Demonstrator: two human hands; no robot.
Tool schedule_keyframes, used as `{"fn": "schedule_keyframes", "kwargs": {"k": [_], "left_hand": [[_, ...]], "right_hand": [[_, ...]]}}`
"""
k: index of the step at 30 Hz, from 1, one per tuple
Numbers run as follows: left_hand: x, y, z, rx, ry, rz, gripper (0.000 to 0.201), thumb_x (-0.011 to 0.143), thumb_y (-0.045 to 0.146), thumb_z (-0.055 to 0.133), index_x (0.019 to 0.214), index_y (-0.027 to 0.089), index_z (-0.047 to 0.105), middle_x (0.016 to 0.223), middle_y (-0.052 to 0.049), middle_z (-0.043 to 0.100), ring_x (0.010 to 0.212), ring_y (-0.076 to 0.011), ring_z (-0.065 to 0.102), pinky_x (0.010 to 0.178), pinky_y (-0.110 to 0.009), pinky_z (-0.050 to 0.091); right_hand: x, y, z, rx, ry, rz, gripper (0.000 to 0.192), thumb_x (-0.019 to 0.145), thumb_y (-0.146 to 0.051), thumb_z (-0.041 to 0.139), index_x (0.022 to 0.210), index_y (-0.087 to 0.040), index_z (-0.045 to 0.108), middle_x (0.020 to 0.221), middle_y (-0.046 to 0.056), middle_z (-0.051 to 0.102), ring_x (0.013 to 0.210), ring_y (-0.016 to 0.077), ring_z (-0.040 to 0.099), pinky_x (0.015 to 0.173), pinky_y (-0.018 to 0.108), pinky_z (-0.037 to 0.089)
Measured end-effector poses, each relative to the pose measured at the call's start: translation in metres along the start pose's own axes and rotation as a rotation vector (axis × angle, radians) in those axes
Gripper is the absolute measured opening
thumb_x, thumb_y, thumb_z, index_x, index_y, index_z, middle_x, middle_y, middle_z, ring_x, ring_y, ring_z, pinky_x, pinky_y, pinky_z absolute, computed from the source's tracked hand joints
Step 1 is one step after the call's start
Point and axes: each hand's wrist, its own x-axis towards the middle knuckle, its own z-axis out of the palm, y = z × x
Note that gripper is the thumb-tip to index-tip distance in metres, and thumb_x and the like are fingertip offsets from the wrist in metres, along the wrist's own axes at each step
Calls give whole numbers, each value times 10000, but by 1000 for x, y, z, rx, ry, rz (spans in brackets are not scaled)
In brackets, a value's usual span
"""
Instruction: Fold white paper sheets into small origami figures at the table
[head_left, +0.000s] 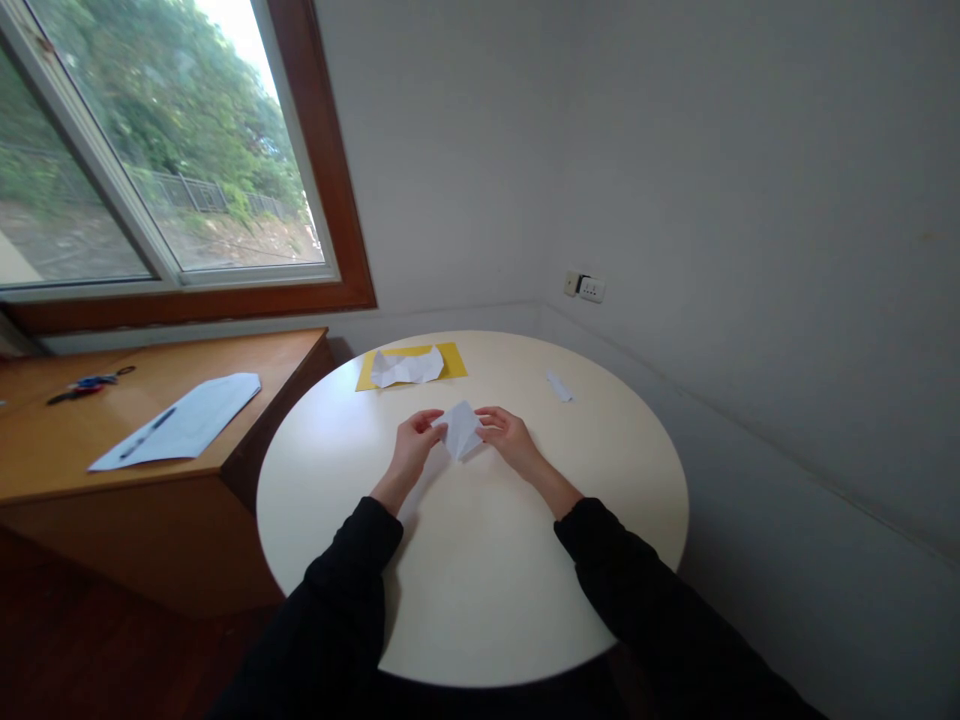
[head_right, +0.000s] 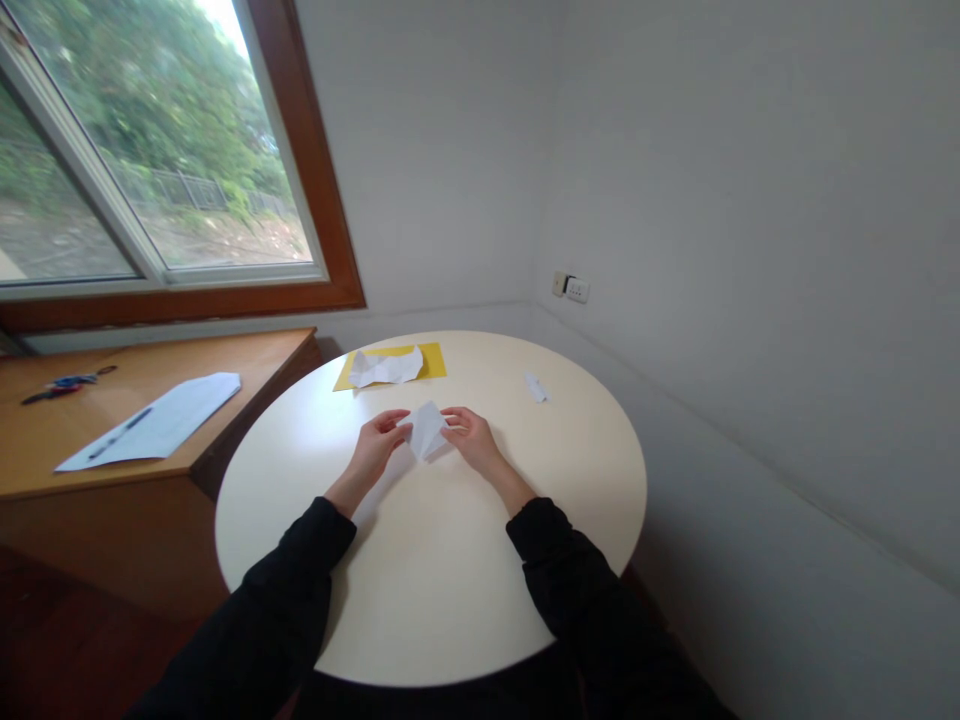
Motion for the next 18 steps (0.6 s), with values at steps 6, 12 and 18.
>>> {"fn": "schedule_keyframes", "kwargs": {"k": [6,12,18], "left_hand": [[3,-4,-2,96,-18,100,302,568,234,674,846,131,611,756,-52,641,672,-141,568,643,-277,435],[7,-7,-2,186,-15,222,184,584,187,629,763,144,623,766,-42,642,716,-145,572,659,-264,428],[7,-8,-3,219,17,201,199,585,190,629,777,142,623,747,-37,635,671,-135,556,617,-258,419]], "right_hand": [[2,2,1,5,19,-7,318,581,-248,661,869,-173,552,841,47,643,741,159,610,701,315,471],[3,4,2,18,38,-24,313,560,-231,671,846,-189,552,793,25,632,740,157,602,695,309,472],[3,2,2,-18,66,-25,261,569,-260,668,806,-180,591,825,37,625,790,159,580,709,295,448]]}}
